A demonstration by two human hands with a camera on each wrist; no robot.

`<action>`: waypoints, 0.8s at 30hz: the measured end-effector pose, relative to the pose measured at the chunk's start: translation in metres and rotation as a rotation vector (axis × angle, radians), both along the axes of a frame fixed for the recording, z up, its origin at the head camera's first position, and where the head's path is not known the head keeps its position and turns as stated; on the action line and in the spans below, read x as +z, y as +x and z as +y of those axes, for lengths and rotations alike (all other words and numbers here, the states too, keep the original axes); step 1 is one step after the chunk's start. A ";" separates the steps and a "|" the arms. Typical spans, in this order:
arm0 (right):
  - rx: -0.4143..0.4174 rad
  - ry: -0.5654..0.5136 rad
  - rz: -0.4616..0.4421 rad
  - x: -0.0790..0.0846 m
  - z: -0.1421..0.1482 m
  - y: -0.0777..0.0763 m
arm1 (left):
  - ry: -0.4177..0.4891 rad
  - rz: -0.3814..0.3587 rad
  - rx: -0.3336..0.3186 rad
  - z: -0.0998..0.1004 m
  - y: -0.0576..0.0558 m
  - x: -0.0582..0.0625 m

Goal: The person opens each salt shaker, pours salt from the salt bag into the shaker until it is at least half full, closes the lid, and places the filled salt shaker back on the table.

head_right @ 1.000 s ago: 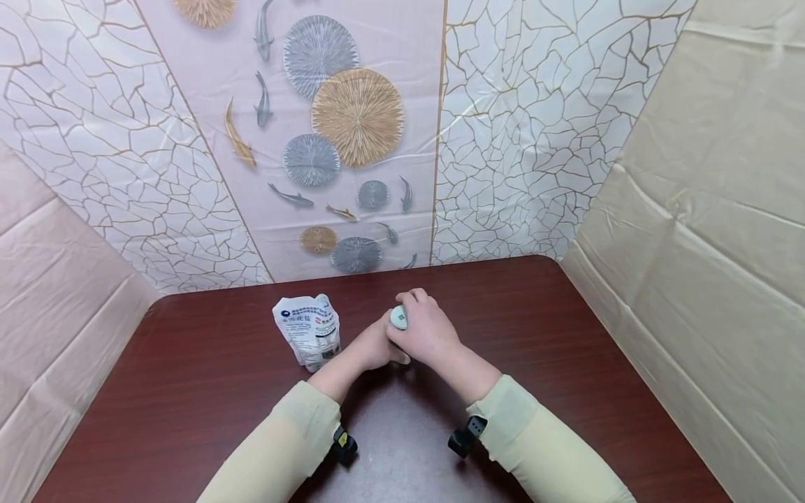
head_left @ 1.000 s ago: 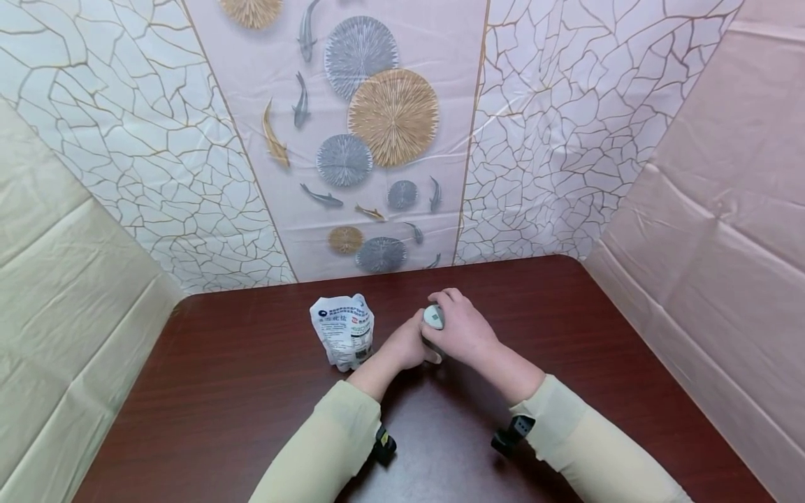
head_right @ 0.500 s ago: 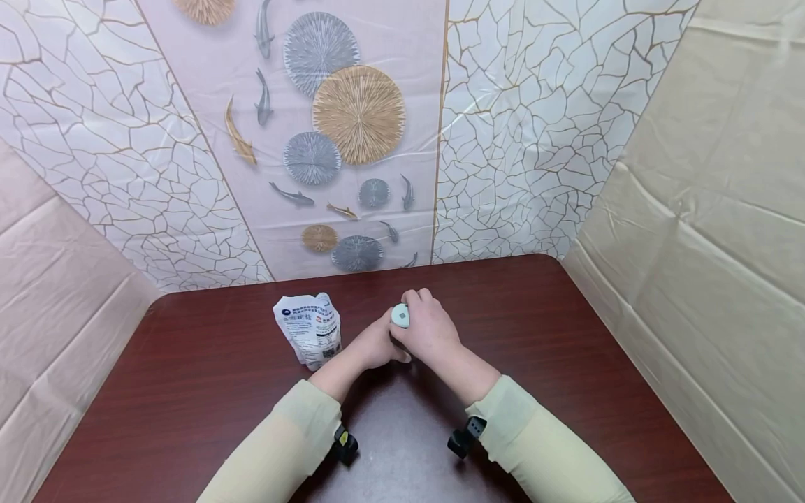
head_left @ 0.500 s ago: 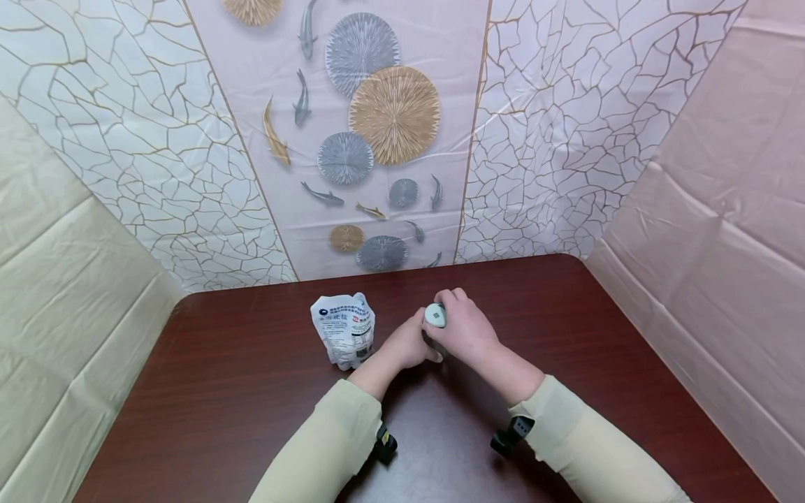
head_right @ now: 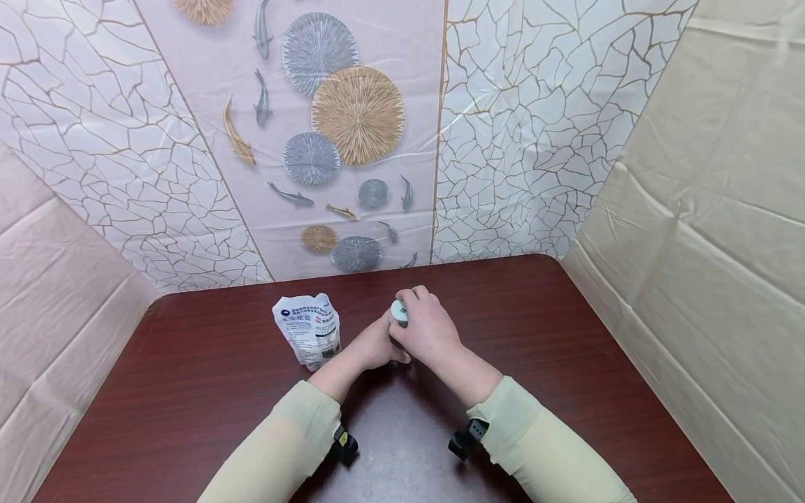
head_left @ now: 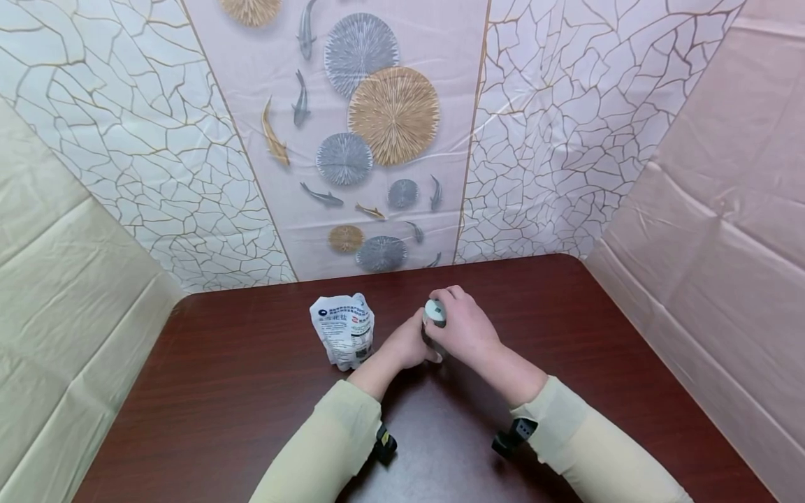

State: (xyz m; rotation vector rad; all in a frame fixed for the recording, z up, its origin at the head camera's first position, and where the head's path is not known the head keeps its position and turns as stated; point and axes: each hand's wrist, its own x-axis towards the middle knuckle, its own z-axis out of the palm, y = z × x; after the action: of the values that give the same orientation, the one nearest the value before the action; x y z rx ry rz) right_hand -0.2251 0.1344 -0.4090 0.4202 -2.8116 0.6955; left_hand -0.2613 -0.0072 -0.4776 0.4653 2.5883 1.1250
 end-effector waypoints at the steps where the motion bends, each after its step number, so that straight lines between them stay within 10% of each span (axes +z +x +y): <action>1: -0.003 -0.004 0.002 0.001 0.000 0.000 | -0.001 0.000 0.005 0.000 0.000 0.000; 24: -0.091 -0.040 -0.009 -0.002 0.035 0.000 | -0.037 0.024 0.034 0.001 0.002 0.001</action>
State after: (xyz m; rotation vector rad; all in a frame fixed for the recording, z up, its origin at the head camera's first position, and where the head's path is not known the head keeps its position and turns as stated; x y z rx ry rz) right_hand -0.2248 0.1697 -0.4106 0.2809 -2.7998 0.7351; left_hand -0.2589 -0.0067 -0.4769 0.4309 2.6424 1.0867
